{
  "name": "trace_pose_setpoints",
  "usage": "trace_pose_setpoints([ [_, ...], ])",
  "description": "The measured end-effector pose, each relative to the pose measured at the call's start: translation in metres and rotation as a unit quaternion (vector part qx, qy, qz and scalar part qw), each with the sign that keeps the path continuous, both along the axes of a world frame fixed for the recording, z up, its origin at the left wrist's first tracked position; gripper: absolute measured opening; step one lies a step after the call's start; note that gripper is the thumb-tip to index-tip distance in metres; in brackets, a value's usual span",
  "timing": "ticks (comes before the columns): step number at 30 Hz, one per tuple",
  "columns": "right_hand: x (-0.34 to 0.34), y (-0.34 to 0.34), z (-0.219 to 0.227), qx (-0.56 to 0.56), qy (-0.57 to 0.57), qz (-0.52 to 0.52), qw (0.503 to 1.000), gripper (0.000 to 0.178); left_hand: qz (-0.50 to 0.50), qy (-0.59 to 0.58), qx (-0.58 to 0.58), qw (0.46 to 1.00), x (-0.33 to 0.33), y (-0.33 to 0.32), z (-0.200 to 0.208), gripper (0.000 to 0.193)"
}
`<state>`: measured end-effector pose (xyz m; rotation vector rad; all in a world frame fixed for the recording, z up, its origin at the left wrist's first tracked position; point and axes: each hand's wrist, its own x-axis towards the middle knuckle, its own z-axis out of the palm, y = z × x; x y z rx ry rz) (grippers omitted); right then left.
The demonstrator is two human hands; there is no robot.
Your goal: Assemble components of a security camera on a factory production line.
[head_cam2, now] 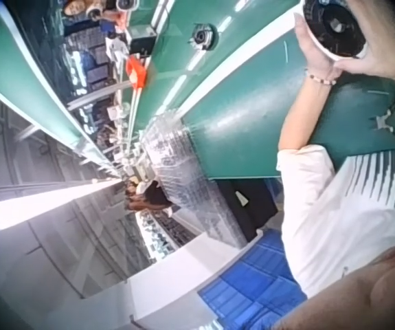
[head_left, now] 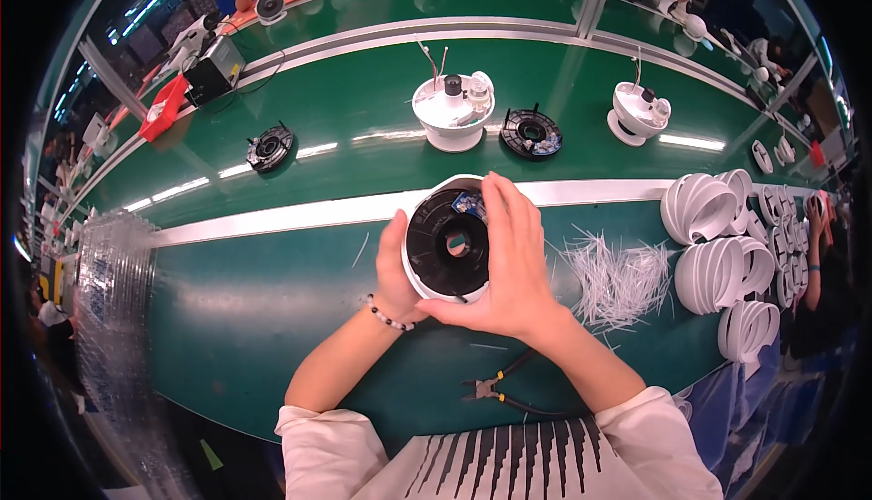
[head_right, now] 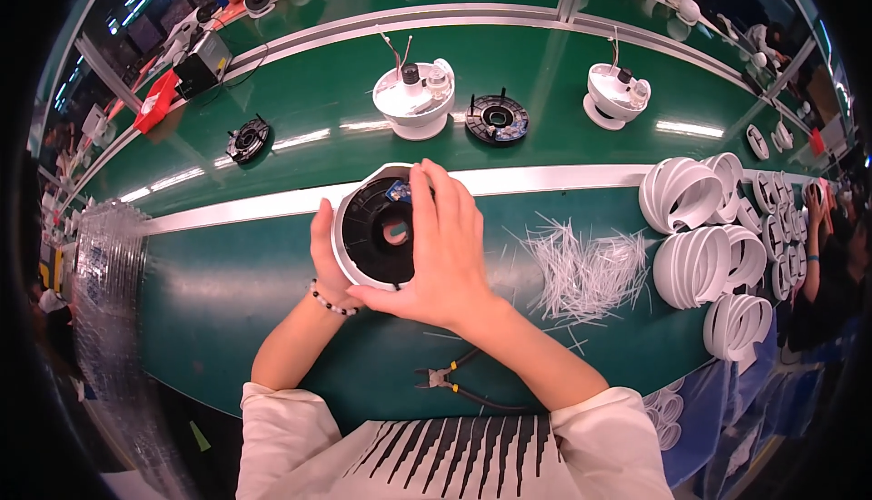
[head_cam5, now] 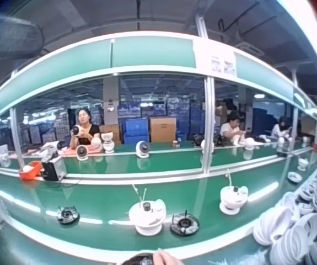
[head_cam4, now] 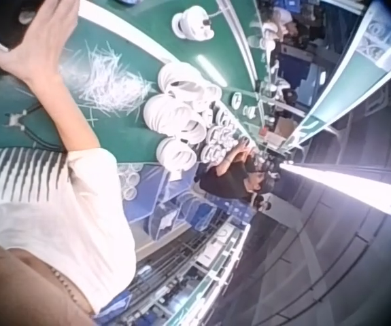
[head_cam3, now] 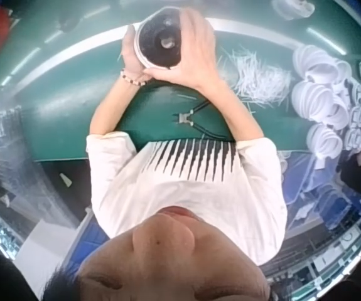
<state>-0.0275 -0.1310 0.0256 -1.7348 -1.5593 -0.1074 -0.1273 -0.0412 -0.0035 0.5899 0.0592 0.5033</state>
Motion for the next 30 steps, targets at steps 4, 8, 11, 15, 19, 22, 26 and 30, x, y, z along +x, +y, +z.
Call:
trace_pose_setpoints([
  [4, 0.014, -0.006, 0.013, -0.054, -0.022, 0.093, 0.994, 0.107, -0.077, 0.040, -0.036, 0.996, -0.003, 0.006, 0.000, 0.082],
  [8, 0.025, -0.007, 0.015, -0.065, -0.006, 0.118, 0.991, 0.112, -0.083, 0.051, -0.085, 0.992, -0.001, 0.002, 0.005, 0.063],
  [11, 0.014, -0.007, -0.002, 0.011, 0.034, 0.036, 0.999, 0.111, -0.004, 0.044, -0.025, 0.999, 0.005, -0.008, 0.012, 0.054],
  [15, 0.000, -0.018, -0.013, 0.047, 0.051, -0.039, 0.997, 0.110, -0.020, 0.028, -0.014, 0.999, 0.006, -0.016, 0.010, 0.056],
  [19, 0.002, -0.023, -0.023, 0.081, 0.070, -0.054, 0.993, 0.110, 0.028, 0.051, 0.018, 0.998, 0.017, -0.026, 0.010, 0.059],
  [22, 0.021, -0.024, -0.016, 0.100, 0.055, 0.014, 0.993, 0.109, 0.095, 0.053, -0.010, 0.994, 0.025, -0.027, 0.019, 0.053],
  [26, 0.057, -0.031, -0.011, 0.104, 0.064, 0.199, 0.972, 0.074, 0.019, 0.110, -0.105, 0.988, 0.027, -0.007, 0.032, 0.054],
  [30, 0.063, -0.036, 0.002, 0.197, 0.052, 0.175, 0.963, 0.047, -0.129, 0.150, -0.147, 0.969, 0.022, -0.002, 0.023, 0.059],
])
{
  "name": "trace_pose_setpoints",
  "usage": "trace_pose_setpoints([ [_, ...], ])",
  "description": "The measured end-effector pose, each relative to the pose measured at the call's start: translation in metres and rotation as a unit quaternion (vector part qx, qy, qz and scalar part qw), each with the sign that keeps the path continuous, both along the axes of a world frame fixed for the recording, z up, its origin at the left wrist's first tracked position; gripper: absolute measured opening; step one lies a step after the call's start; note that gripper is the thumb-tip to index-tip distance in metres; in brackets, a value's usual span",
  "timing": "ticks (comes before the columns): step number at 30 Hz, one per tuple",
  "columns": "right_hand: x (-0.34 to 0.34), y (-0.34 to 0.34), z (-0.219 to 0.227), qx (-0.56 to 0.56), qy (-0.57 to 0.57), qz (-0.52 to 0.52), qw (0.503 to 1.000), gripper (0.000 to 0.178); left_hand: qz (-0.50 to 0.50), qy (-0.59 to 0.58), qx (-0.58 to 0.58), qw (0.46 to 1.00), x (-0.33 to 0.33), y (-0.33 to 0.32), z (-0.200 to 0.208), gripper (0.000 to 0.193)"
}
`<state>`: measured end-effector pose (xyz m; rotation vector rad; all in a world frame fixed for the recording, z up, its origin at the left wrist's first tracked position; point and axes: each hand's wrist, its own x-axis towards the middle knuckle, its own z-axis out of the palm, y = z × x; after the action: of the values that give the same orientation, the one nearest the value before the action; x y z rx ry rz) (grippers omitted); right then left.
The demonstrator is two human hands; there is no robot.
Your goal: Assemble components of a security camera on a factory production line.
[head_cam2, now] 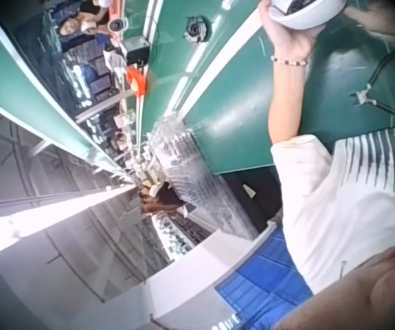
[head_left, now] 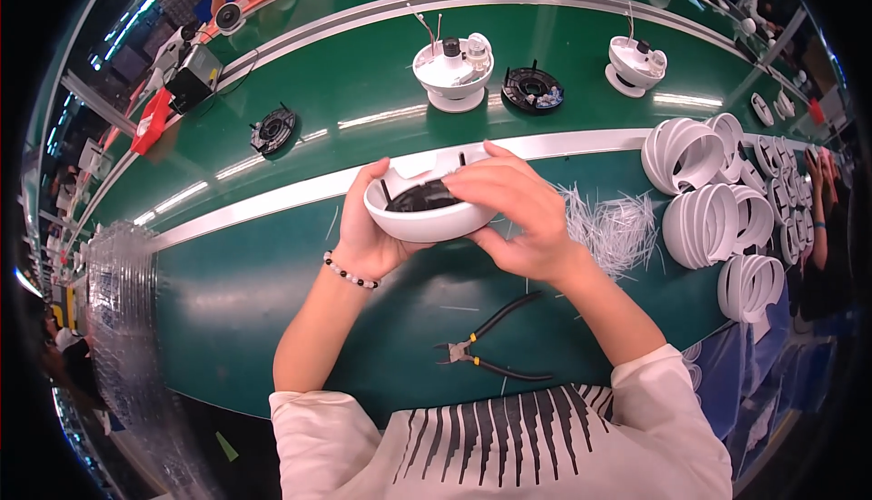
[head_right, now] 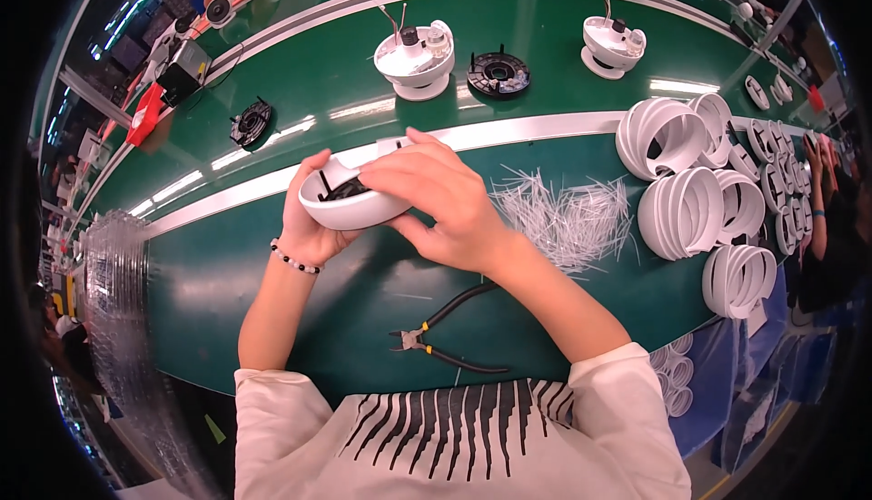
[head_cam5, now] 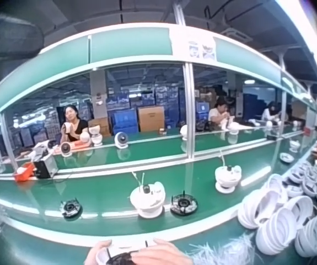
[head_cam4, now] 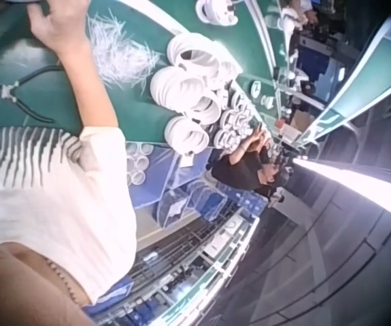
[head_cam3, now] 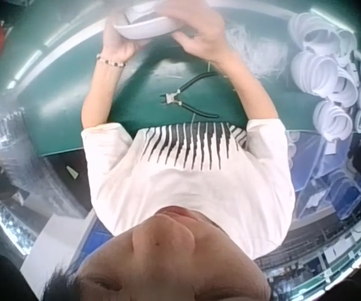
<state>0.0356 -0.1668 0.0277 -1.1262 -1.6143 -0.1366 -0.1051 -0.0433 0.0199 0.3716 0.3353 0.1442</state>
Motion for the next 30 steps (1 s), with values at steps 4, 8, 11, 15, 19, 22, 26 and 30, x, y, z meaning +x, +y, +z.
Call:
trace_pose_setpoints([
  [4, 0.000, -0.005, 0.008, 0.004, 0.017, 0.000, 1.000, 0.046, -0.079, -0.006, 0.036, 0.996, -0.002, 0.001, -0.007, 0.058],
  [8, 0.006, -0.015, 0.009, -0.039, 0.041, 0.004, 0.998, 0.048, -0.075, 0.004, -0.034, 0.997, 0.000, -0.002, -0.010, 0.051],
  [11, 0.012, -0.021, 0.011, -0.056, 0.036, -0.017, 0.998, 0.059, -0.059, 0.037, -0.028, 0.997, 0.009, -0.004, -0.011, 0.052],
  [15, 0.015, -0.064, 0.001, -0.151, -0.023, -0.101, 0.983, 0.081, 0.135, 0.101, 0.130, 0.977, 0.021, 0.014, -0.010, 0.044],
  [19, -0.022, -0.104, -0.036, -0.405, -0.158, 0.074, 0.898, 0.092, 0.336, 0.164, 0.295, 0.880, 0.024, 0.084, -0.061, 0.037],
  [22, -0.036, -0.112, -0.048, -0.478, -0.241, 0.122, 0.836, 0.097, 0.395, 0.188, 0.331, 0.836, 0.033, 0.115, -0.078, 0.038],
  [26, -0.031, -0.120, -0.051, -0.462, -0.213, 0.110, 0.854, 0.098, 0.381, 0.359, 0.370, 0.768, 0.036, 0.129, -0.075, 0.059],
  [30, -0.018, -0.132, -0.046, -0.481, -0.243, 0.083, 0.838, 0.097, 0.413, 0.455, 0.742, 0.267, 0.069, 0.092, -0.054, 0.078],
])
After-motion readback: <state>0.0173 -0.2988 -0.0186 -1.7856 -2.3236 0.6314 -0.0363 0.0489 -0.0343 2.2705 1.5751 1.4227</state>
